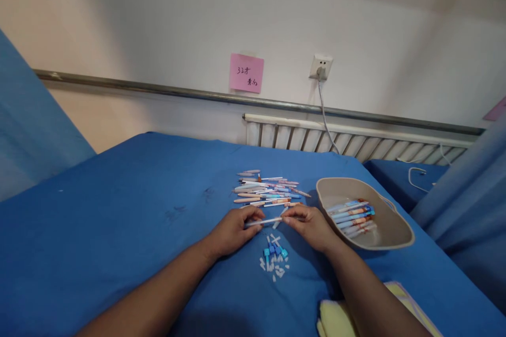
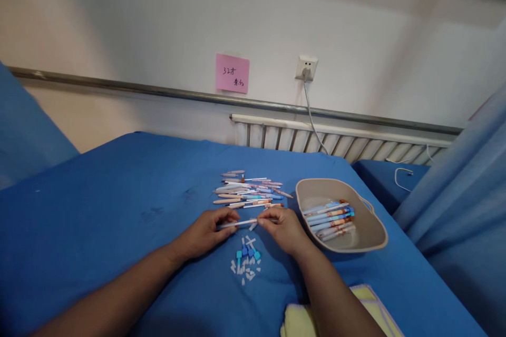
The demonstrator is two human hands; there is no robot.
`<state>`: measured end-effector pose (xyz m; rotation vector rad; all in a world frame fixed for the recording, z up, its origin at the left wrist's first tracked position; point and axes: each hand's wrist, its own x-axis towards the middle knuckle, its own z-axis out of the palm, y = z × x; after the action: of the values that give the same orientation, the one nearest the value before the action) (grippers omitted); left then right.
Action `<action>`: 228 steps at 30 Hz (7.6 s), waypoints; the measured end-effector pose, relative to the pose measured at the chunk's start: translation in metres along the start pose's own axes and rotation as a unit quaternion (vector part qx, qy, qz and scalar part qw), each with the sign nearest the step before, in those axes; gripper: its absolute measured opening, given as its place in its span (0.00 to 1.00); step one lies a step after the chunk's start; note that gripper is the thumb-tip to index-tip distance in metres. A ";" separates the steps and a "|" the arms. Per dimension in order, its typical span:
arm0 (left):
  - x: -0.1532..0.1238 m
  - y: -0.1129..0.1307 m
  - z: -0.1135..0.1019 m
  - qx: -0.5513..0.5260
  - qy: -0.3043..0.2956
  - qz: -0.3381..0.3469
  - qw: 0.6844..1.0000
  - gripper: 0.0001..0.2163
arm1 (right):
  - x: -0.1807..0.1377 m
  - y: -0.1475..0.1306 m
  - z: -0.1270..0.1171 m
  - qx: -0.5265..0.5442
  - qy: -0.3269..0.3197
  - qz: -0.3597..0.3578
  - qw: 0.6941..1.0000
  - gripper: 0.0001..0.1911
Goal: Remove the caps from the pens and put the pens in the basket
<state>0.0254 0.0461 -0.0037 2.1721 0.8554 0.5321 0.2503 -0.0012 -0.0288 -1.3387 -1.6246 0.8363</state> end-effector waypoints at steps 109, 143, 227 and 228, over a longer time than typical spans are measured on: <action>0.000 -0.001 0.010 -0.083 -0.014 -0.006 0.996 0.07 | -0.013 -0.028 0.014 -0.200 -0.027 -0.101 0.974 0.02; -0.001 0.000 0.008 -0.081 -0.011 -0.003 0.997 0.09 | -0.011 -0.023 0.015 -0.218 -0.051 -0.076 0.972 0.08; 0.001 0.006 0.012 -0.237 -0.037 -0.086 0.967 0.16 | 0.005 -0.017 0.018 0.278 0.030 0.039 0.959 0.16; 0.001 0.007 0.012 -0.229 -0.035 -0.085 0.969 0.16 | 0.006 -0.018 0.019 0.273 0.035 0.038 0.961 0.16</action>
<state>0.0363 0.0377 -0.0054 1.6719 0.7815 0.5071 0.2255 0.0010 -0.0199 -1.0230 -1.1711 1.1670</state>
